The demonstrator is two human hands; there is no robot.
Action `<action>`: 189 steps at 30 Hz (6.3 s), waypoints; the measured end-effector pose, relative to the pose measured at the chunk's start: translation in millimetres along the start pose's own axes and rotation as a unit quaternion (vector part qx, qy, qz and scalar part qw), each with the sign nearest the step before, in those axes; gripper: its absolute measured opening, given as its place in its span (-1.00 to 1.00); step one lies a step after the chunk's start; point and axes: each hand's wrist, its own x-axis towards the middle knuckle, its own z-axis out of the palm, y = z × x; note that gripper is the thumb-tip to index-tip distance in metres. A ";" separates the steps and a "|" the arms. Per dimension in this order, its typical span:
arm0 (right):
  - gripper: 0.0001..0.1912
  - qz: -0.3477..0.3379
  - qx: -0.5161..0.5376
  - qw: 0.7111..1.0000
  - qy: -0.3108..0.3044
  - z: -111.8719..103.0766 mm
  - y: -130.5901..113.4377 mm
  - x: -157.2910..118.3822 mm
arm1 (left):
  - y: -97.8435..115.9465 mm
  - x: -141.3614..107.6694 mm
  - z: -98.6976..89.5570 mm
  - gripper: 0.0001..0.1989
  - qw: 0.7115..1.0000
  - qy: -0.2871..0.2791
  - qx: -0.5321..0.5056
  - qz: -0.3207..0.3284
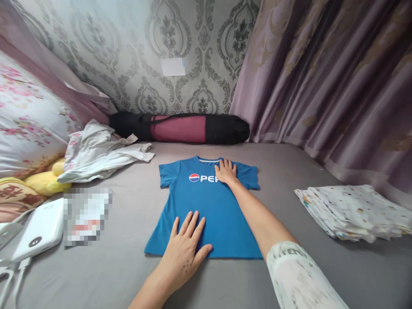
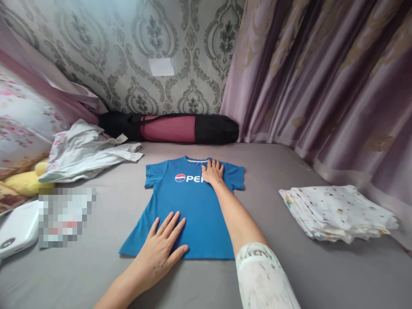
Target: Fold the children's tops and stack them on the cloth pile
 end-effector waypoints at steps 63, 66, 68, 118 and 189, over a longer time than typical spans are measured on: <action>-0.34 -0.092 -0.018 0.995 -0.020 1.0 -40.5 -0.8 | -18.4 3.8 8.2 -0.37 0.988 0.059 0.072 -0.121; -0.34 -0.129 -0.009 0.991 -0.041 7.1 -51.2 -3.8 | -18.8 3.1 9.3 -0.37 0.988 0.066 0.075 -0.117; -0.34 -0.128 -0.003 0.990 -0.052 10.8 -55.2 -2.8 | -18.9 2.9 9.7 -0.37 0.988 0.071 0.077 -0.114; -0.66 0.070 0.077 0.994 -0.041 -58.9 96.7 -225.6 | 63.3 218.5 -36.9 -0.72 0.981 -0.066 -0.133 0.122; -0.75 -0.204 0.344 0.887 -0.230 -65.3 76.8 -215.8 | -44.2 231.5 11.2 -0.47 0.956 0.119 -0.262 -0.064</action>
